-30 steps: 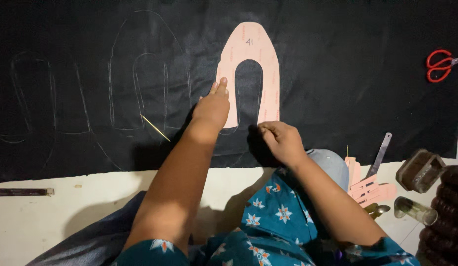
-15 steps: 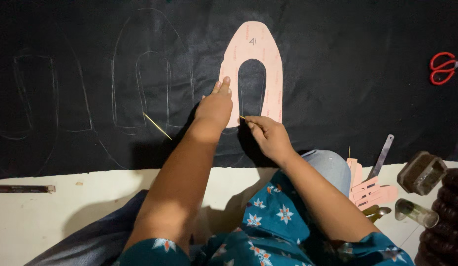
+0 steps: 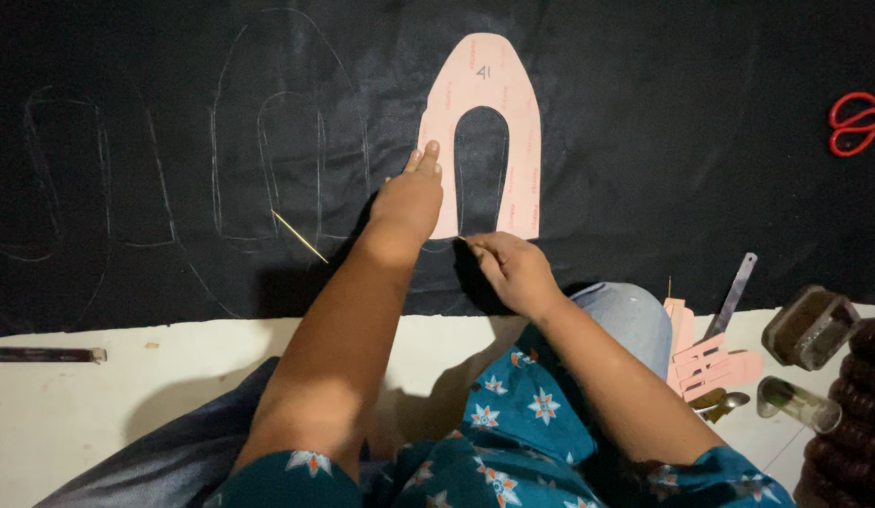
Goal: The person places a U-shaped paper pattern on a black fabric and uses a chalk-like tool to trace its outline. They then use scissors to trim a small piece of the pattern and continue tracing additional outlines on the fabric.
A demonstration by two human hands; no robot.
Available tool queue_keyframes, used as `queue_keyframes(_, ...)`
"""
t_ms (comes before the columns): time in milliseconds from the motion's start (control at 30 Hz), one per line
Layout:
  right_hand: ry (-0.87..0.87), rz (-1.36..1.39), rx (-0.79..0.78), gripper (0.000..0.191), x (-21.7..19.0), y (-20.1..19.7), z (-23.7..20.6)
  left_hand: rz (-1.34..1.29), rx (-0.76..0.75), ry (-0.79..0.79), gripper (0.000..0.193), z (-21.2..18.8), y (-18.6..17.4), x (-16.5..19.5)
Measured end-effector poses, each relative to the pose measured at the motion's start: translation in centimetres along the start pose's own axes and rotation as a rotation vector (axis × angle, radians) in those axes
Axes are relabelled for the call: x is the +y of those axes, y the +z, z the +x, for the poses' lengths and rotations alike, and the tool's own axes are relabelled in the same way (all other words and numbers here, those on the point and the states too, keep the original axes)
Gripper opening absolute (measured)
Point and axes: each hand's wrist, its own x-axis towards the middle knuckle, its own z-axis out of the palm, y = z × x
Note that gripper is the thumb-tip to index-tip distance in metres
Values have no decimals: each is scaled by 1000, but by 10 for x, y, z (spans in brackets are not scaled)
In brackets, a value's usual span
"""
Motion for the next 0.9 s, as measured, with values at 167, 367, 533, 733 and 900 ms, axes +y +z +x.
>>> queue_keyframes(167, 32, 29, -15, 23, -1, 0, 1, 13, -1, 13, 51, 1, 0, -2)
queue_keyframes(367, -156, 54, -60, 22, -12, 19, 10, -60, 75, 24, 49, -1, -4, -7)
queue_keyframes(533, -16, 11, -49, 22, -12, 16, 9, -327, -86, -253, 52, -9, -17, -3)
queue_keyframes(733, -73, 46, -69, 25, -17, 18, 13, 122, 50, 101, 62, -4, -12, -10)
queue_keyframes(900, -114, 72, -123, 26, -19, 26, 17, 113, 122, 122, 53, 0, 0, -15)
